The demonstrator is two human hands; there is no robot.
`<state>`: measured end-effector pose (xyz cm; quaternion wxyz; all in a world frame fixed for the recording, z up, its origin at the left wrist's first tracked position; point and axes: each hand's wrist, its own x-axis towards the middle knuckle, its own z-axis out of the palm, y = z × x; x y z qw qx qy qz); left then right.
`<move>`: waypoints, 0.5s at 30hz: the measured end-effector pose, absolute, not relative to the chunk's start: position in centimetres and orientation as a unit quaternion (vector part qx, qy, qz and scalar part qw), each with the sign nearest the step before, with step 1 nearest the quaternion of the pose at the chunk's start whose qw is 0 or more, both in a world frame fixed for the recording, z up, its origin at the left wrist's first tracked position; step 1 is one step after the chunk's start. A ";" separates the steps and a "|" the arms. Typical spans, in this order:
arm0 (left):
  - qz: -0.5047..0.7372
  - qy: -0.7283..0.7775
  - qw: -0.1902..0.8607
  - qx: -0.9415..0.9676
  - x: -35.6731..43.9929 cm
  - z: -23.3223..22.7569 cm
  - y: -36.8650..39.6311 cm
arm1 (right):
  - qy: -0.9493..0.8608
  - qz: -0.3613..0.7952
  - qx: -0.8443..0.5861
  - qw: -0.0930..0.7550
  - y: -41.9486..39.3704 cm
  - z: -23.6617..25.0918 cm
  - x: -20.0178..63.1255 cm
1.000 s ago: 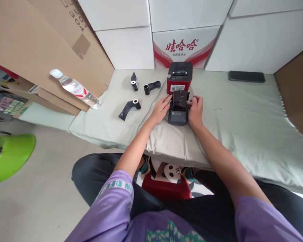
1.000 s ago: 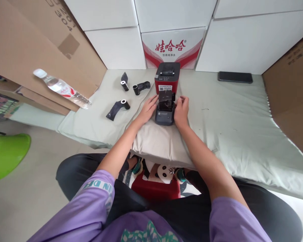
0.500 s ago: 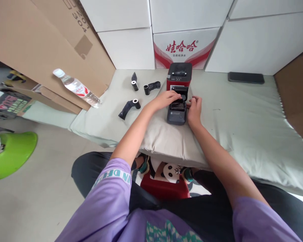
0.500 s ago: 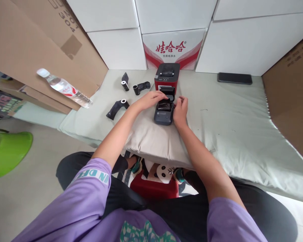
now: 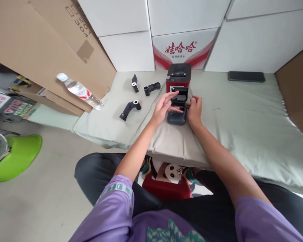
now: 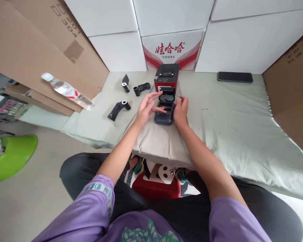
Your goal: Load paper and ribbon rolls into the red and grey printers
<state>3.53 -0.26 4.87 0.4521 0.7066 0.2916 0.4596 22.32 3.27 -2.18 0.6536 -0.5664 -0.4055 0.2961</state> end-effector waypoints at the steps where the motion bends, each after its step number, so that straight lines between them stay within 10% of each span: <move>1: 0.452 0.299 0.457 0.705 3.6 4.9 -0.4 | -0.402 0.298 -0.567 0.654 3.3 -2.1 22.3; 8: 0.120 0.436 0.112 0.885 3.0 9.4 3.6 | -0.385 0.322 -0.565 0.655 3.1 -1.8 22.2; 15: -0.078 0.408 0.005 0.909 8.3 11.2 5.1 | -0.424 0.289 -0.582 0.631 3.4 -2.4 22.5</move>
